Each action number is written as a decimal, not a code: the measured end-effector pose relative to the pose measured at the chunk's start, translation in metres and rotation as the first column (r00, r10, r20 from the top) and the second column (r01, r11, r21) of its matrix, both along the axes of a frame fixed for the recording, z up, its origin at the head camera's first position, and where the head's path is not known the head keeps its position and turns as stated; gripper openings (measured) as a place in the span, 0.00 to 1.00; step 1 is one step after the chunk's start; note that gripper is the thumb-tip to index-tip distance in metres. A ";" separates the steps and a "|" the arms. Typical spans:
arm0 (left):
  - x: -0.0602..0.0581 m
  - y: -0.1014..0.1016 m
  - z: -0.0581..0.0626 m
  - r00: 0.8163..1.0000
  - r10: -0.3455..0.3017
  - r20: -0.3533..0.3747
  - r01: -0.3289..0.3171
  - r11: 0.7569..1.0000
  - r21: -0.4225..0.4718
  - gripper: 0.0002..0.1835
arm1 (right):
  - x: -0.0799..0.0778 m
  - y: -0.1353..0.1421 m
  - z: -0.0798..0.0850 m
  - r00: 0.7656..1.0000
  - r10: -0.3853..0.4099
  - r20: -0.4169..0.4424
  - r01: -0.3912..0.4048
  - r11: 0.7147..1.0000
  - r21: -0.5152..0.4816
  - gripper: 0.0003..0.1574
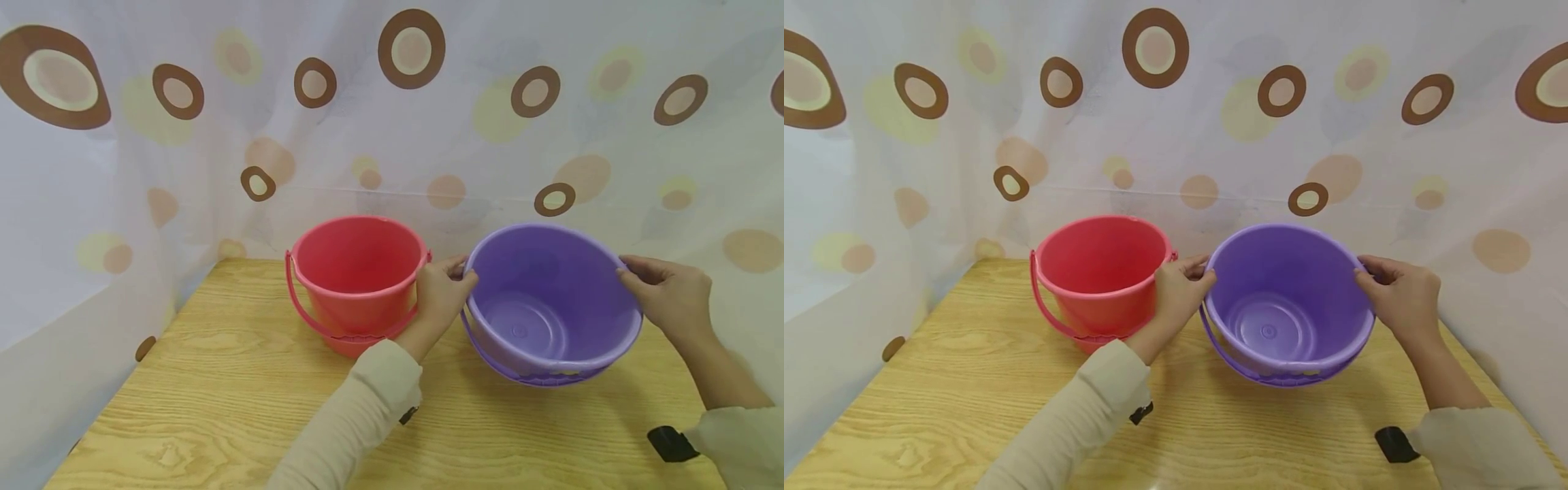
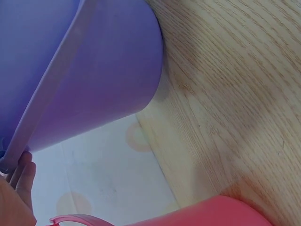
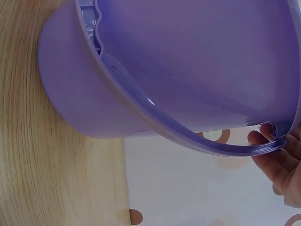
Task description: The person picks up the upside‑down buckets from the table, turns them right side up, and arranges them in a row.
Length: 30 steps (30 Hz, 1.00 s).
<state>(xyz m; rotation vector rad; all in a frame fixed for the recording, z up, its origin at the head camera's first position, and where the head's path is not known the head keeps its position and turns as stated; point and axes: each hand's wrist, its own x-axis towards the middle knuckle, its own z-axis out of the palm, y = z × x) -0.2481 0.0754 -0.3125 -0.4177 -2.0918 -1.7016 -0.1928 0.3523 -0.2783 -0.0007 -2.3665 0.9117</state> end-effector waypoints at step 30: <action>-0.004 0.005 -0.010 0.982 -0.133 0.133 0.139 0.990 -0.036 0.32 | -0.018 0.008 -0.016 0.958 0.239 0.161 -0.198 0.951 -0.236 0.29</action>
